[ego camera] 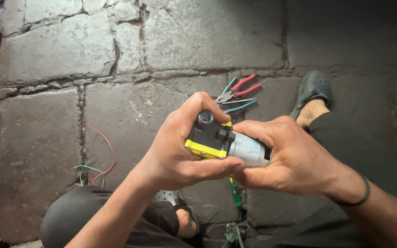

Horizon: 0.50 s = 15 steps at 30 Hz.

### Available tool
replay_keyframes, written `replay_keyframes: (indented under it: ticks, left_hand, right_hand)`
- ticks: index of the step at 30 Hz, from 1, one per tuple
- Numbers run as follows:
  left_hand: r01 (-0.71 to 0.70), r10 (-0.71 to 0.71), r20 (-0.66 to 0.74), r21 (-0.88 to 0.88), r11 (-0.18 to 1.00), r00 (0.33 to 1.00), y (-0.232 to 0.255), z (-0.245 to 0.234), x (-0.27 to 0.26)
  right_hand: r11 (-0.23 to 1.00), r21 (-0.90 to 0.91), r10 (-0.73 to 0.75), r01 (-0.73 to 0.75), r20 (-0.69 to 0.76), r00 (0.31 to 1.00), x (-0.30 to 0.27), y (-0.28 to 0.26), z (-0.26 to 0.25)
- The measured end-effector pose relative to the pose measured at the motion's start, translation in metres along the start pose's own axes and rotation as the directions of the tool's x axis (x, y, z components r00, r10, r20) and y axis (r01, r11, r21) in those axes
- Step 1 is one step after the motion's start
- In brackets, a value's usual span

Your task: The person disassembles a small pump motor, separating the pump housing from the motor by hand and removing components from the motor shaft using a screwdriver and pliers.

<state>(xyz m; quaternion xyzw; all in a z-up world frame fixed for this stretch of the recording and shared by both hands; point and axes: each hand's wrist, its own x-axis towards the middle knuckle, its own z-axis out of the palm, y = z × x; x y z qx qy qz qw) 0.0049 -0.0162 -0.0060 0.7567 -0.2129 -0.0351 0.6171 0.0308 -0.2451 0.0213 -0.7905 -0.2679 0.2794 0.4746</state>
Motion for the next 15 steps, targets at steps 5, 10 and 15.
replay_keyframes:
  ticks: [5, 10, 15]
  left_hand:
    - [-0.081, 0.102, -0.115, 0.172, 0.982, 0.988, -0.001, 0.008, -0.003]
    - [-0.017, 0.017, -0.006, 0.038, 0.999, 1.0, -0.003, 0.002, 0.0]
    - [-0.085, 0.093, -0.064, 0.113, 0.99, 0.994, -0.004, 0.006, -0.002]
  right_hand:
    - [0.995, 0.025, -0.091, 0.094, -0.097, 0.991, -0.002, -0.001, 0.008]
    - [1.0, 0.028, -0.009, 0.009, -0.016, 1.0, 0.0, 0.001, 0.007]
    - [0.998, -0.001, -0.057, 0.057, -0.097, 0.994, 0.0, -0.001, 0.012]
